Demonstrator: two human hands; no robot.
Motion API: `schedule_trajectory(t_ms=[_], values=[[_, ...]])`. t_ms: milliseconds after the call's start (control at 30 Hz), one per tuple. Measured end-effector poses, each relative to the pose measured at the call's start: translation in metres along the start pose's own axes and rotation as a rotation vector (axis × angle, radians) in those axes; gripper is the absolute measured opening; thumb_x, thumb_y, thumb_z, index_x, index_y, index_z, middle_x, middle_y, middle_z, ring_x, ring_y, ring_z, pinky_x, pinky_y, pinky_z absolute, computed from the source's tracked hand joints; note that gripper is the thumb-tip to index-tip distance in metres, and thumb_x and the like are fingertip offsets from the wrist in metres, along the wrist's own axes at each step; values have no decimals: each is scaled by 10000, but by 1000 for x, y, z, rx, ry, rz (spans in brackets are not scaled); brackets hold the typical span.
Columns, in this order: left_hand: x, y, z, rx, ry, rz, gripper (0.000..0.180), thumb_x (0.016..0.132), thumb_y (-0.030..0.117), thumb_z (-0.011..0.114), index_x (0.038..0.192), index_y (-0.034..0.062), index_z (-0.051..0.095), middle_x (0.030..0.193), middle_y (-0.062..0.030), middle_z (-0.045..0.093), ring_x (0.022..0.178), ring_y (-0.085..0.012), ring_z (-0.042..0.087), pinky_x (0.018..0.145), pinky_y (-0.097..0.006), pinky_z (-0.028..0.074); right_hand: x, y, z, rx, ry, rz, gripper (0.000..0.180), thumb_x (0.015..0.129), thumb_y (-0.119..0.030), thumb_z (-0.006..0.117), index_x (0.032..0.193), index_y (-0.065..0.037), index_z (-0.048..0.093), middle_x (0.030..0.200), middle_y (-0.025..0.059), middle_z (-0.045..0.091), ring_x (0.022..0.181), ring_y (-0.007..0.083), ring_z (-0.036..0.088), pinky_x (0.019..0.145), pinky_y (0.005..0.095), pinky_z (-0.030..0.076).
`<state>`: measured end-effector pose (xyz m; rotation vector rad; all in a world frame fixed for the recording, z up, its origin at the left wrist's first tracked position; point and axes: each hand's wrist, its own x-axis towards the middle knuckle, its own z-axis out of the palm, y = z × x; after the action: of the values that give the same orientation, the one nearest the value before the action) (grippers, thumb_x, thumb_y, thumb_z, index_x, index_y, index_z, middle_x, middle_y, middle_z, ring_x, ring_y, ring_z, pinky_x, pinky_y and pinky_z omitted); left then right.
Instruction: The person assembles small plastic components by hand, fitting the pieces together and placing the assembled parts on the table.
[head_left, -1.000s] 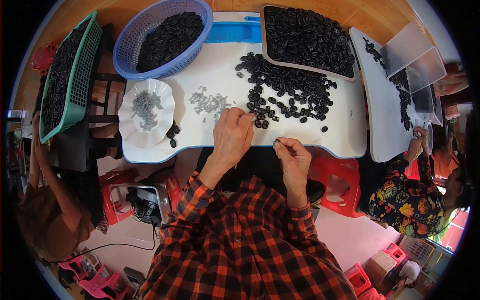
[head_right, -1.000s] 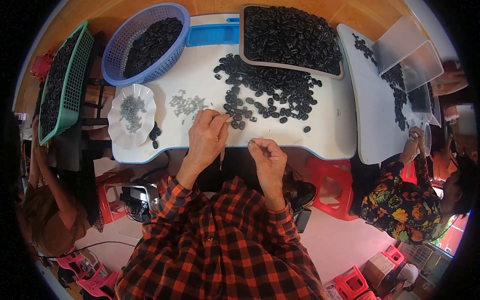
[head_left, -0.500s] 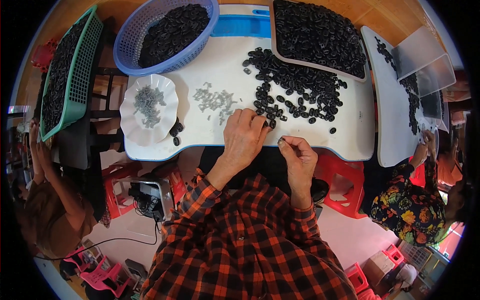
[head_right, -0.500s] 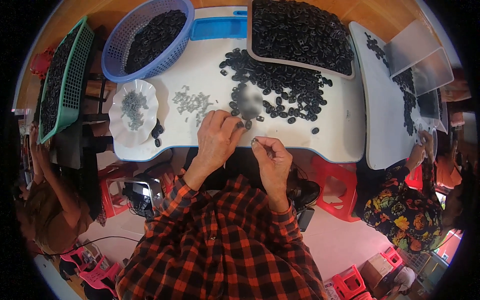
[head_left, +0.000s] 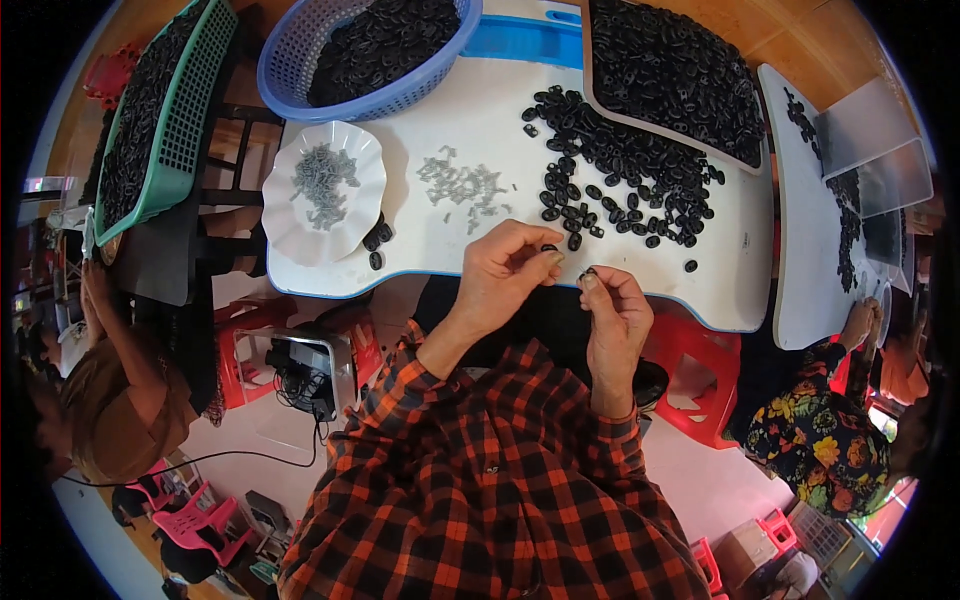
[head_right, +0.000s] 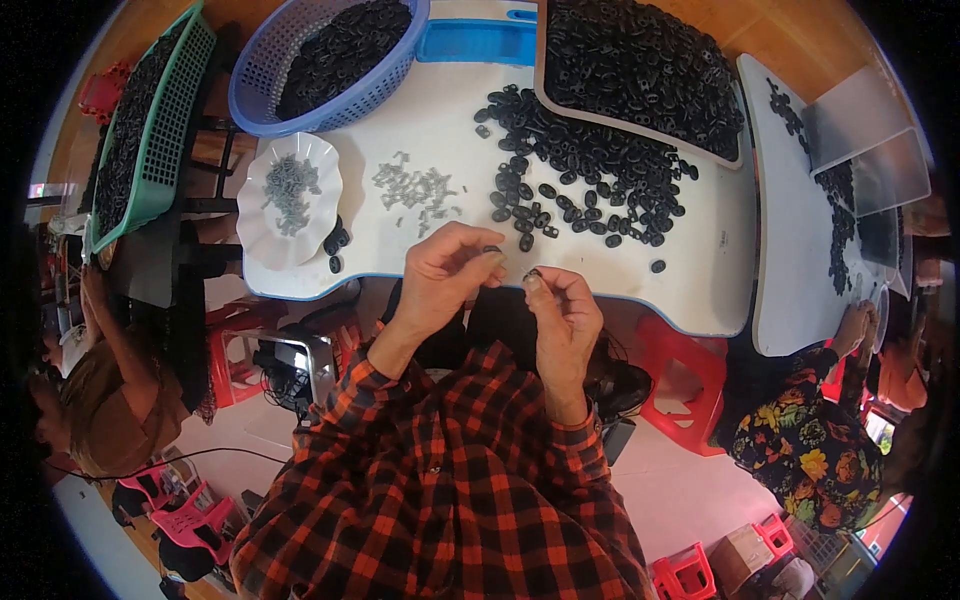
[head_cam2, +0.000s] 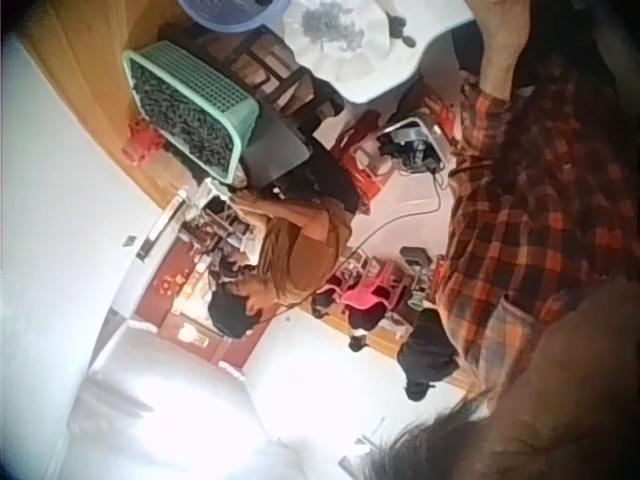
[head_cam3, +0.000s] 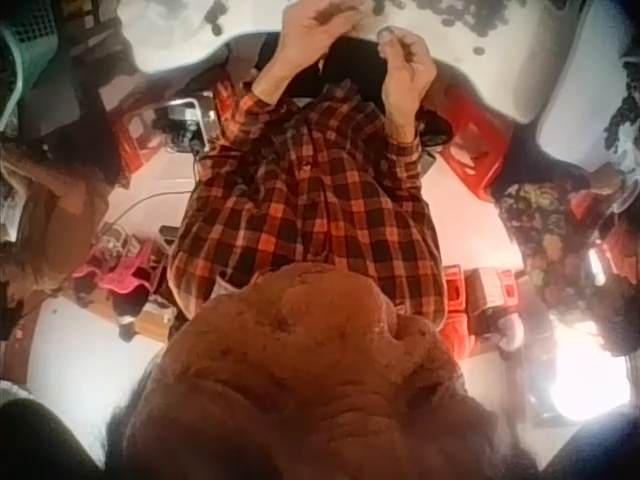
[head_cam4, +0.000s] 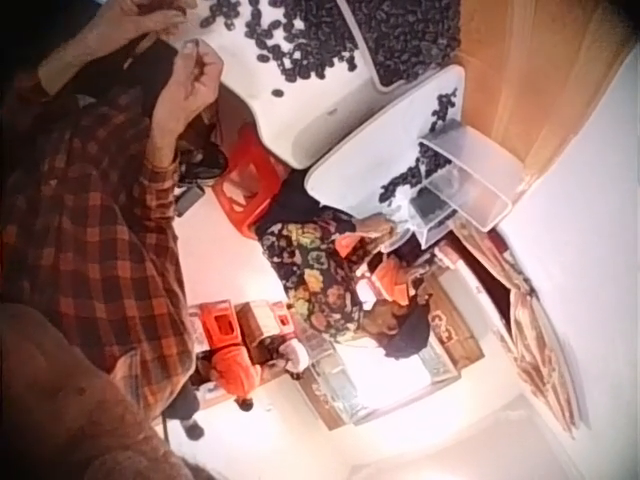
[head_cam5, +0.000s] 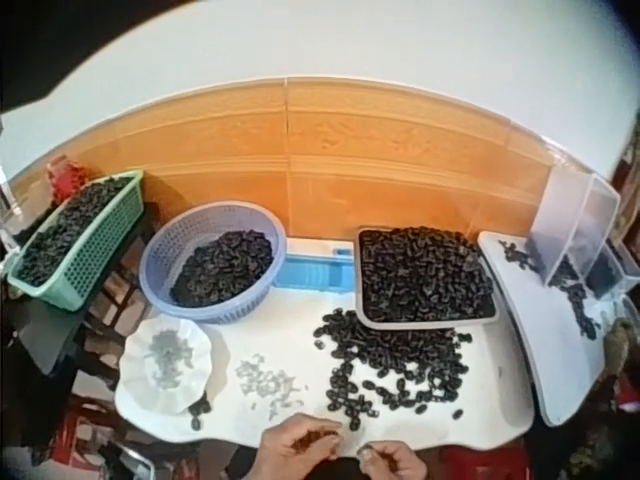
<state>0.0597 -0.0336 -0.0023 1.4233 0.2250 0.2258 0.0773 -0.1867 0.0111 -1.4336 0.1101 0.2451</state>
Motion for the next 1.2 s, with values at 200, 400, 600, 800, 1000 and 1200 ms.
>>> schedule_trajectory(t_ms=[200,400,600,800,1000,1200], values=[[-12,2,-10,-302,-113,-179,222,863,-39,591,1085,-45,589,958,-132,663,821,-173,669,715,-249,562,-4,-8,14,76,-89,12,153,878,-87,623,976,26,595,832,26,631,710,50,520,651,179,422],[-19,1,-12,-370,-77,-194,230,853,-43,605,1083,-49,590,945,-127,663,825,-177,666,734,-282,574,-8,-8,17,86,-95,-2,137,878,-65,617,975,29,595,858,43,648,745,60,558,677,187,444],[-25,-1,-8,-340,-70,-169,229,846,-46,614,1074,-39,602,923,-121,667,792,-161,663,716,-263,568,-9,-4,17,85,-79,-6,148,865,-56,633,978,36,602,860,49,652,743,66,573,685,189,455],[-26,3,-13,-231,-113,-168,248,839,-44,622,1086,-45,600,906,-111,670,782,-155,661,712,-257,563,-8,-4,18,78,-73,18,144,858,-59,642,962,38,616,844,37,647,711,52,549,651,181,442],[-29,1,-14,-271,-135,-178,268,839,-39,624,1105,-46,594,906,-114,673,783,-160,665,696,-255,561,-8,-2,17,82,-87,14,140,860,-57,636,957,42,618,839,41,649,704,54,549,643,179,443],[-31,2,-14,-270,-156,-172,289,830,-29,639,1114,-44,586,892,-112,677,758,-161,669,651,-237,545,-9,-6,23,128,-79,25,134,857,-49,633,958,38,626,840,52,654,685,54,539,627,177,419]])
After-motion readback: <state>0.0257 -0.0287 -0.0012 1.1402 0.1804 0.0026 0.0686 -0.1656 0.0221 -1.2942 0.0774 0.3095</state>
